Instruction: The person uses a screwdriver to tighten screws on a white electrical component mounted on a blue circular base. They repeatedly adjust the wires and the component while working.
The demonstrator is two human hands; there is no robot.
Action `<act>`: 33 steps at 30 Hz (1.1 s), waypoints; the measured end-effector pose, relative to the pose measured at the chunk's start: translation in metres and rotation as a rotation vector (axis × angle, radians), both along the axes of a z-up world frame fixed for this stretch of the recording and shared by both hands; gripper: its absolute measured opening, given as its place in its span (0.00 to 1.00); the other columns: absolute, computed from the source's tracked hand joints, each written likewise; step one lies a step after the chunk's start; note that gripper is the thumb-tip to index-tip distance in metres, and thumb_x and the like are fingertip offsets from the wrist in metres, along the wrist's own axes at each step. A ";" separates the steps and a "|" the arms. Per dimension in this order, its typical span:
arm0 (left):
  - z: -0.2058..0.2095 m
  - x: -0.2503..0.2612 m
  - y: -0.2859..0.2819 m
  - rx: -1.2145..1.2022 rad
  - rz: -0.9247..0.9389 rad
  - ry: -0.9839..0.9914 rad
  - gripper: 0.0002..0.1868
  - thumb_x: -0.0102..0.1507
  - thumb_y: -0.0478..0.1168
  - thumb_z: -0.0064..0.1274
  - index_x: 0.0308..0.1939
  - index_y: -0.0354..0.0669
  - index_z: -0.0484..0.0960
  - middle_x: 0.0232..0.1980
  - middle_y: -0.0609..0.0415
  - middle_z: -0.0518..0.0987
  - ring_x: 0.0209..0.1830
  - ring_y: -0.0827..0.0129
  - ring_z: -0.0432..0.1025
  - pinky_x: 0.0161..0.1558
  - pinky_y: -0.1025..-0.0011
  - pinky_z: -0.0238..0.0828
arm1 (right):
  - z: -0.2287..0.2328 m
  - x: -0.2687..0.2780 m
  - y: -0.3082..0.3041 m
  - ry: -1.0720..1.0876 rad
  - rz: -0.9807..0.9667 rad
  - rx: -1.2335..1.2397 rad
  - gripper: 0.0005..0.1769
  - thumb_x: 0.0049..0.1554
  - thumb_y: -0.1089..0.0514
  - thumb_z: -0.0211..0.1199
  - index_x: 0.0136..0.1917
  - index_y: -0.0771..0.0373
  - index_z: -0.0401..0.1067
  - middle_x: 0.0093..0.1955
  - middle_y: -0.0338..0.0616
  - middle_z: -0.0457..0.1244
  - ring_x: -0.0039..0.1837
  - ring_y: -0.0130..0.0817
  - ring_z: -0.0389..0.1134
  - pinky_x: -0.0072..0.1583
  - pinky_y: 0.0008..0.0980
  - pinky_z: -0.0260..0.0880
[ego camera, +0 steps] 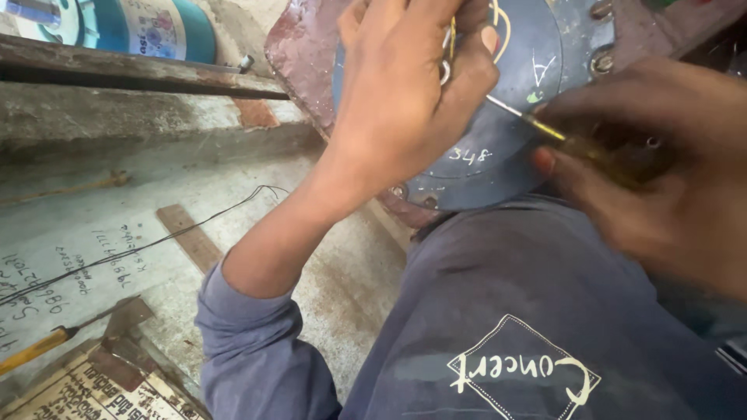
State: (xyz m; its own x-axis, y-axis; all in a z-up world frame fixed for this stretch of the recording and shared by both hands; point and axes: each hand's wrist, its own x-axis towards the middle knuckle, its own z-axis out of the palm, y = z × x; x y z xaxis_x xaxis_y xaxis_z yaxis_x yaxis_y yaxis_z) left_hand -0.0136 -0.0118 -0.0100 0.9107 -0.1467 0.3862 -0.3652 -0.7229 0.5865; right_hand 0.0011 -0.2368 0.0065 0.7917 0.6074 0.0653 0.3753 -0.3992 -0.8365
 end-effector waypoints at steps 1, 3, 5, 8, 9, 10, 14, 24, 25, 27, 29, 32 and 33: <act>0.000 0.001 -0.001 0.005 0.005 0.003 0.08 0.68 0.34 0.56 0.48 0.45 0.72 0.44 0.58 0.76 0.49 0.60 0.71 0.54 0.60 0.60 | 0.000 0.000 -0.001 -0.213 0.009 -0.066 0.16 0.57 0.64 0.68 0.58 0.72 0.75 0.44 0.52 0.64 0.37 0.32 0.66 0.37 0.27 0.64; 0.001 0.001 -0.002 -0.006 0.017 0.035 0.08 0.69 0.35 0.56 0.49 0.46 0.73 0.44 0.60 0.76 0.50 0.62 0.70 0.56 0.61 0.59 | 0.000 0.000 -0.002 -0.706 0.148 -0.191 0.17 0.56 0.67 0.68 0.58 0.76 0.76 0.43 0.52 0.66 0.35 0.36 0.64 0.34 0.31 0.62; 0.001 0.000 -0.002 -0.003 0.027 0.060 0.08 0.69 0.35 0.55 0.49 0.47 0.73 0.44 0.61 0.76 0.51 0.63 0.70 0.56 0.61 0.58 | -0.001 0.002 -0.004 -0.993 0.226 -0.275 0.18 0.55 0.67 0.68 0.58 0.78 0.78 0.40 0.51 0.66 0.32 0.36 0.62 0.32 0.31 0.60; 0.003 -0.002 -0.003 0.024 0.041 0.040 0.08 0.69 0.35 0.55 0.48 0.46 0.72 0.45 0.61 0.75 0.52 0.64 0.69 0.57 0.61 0.57 | -0.003 0.004 -0.005 -0.807 0.188 -0.266 0.17 0.56 0.64 0.67 0.57 0.76 0.79 0.36 0.47 0.64 0.29 0.30 0.60 0.31 0.29 0.56; 0.003 -0.002 -0.004 0.020 0.041 0.035 0.08 0.69 0.35 0.55 0.49 0.46 0.72 0.46 0.61 0.75 0.53 0.64 0.69 0.57 0.62 0.57 | -0.005 0.003 -0.005 -0.530 0.131 -0.200 0.14 0.57 0.64 0.68 0.56 0.73 0.79 0.35 0.47 0.63 0.30 0.30 0.59 0.32 0.29 0.56; 0.003 -0.001 -0.004 0.018 0.042 0.035 0.08 0.69 0.34 0.55 0.49 0.46 0.72 0.46 0.61 0.75 0.52 0.64 0.69 0.57 0.62 0.57 | -0.006 0.003 -0.006 -0.256 0.071 -0.133 0.12 0.58 0.64 0.68 0.55 0.70 0.78 0.34 0.47 0.62 0.31 0.30 0.59 0.33 0.29 0.55; 0.008 0.000 -0.005 0.001 0.053 0.076 0.08 0.69 0.34 0.54 0.50 0.46 0.72 0.45 0.62 0.74 0.51 0.65 0.68 0.57 0.63 0.58 | -0.009 0.005 -0.010 0.371 -0.085 -0.125 0.16 0.52 0.61 0.72 0.55 0.62 0.80 0.31 0.43 0.67 0.27 0.28 0.61 0.27 0.27 0.57; 0.013 -0.006 -0.014 0.049 0.156 0.122 0.10 0.69 0.37 0.54 0.52 0.42 0.71 0.52 0.57 0.72 0.55 0.63 0.67 0.56 0.58 0.50 | -0.005 0.022 -0.016 -1.168 0.347 -0.489 0.23 0.60 0.51 0.63 0.61 0.71 0.80 0.34 0.36 0.62 0.30 0.23 0.60 0.31 0.23 0.59; 0.013 -0.005 -0.015 0.046 0.160 0.118 0.10 0.69 0.37 0.54 0.51 0.42 0.71 0.52 0.57 0.72 0.55 0.63 0.67 0.57 0.59 0.51 | -0.006 0.023 -0.015 -1.135 0.333 -0.475 0.23 0.60 0.52 0.63 0.60 0.71 0.80 0.34 0.36 0.62 0.30 0.23 0.61 0.31 0.24 0.59; 0.012 -0.006 -0.015 0.028 0.169 0.119 0.09 0.69 0.37 0.53 0.51 0.41 0.72 0.52 0.56 0.72 0.56 0.62 0.67 0.59 0.60 0.53 | -0.008 0.019 -0.013 -0.980 0.276 -0.391 0.21 0.59 0.53 0.64 0.59 0.69 0.80 0.35 0.37 0.63 0.31 0.25 0.63 0.31 0.27 0.59; 0.012 -0.004 -0.016 0.015 0.169 0.091 0.10 0.69 0.36 0.53 0.52 0.40 0.71 0.53 0.55 0.72 0.57 0.61 0.67 0.61 0.61 0.54 | -0.008 0.023 -0.012 -0.462 0.159 -0.257 0.18 0.58 0.52 0.66 0.57 0.65 0.81 0.35 0.34 0.66 0.32 0.25 0.66 0.31 0.26 0.62; 0.012 -0.004 -0.017 0.000 0.170 0.062 0.11 0.68 0.35 0.53 0.53 0.40 0.71 0.55 0.52 0.72 0.58 0.59 0.68 0.61 0.61 0.57 | -0.005 0.031 -0.011 0.415 0.018 -0.111 0.17 0.55 0.50 0.70 0.55 0.59 0.80 0.34 0.30 0.69 0.32 0.24 0.69 0.32 0.23 0.68; 0.012 -0.004 -0.017 -0.020 0.178 0.078 0.12 0.67 0.34 0.53 0.54 0.39 0.71 0.55 0.52 0.72 0.56 0.58 0.68 0.60 0.61 0.58 | -0.003 0.034 -0.009 0.479 0.015 -0.113 0.20 0.52 0.51 0.72 0.55 0.60 0.78 0.35 0.33 0.68 0.32 0.27 0.69 0.31 0.25 0.68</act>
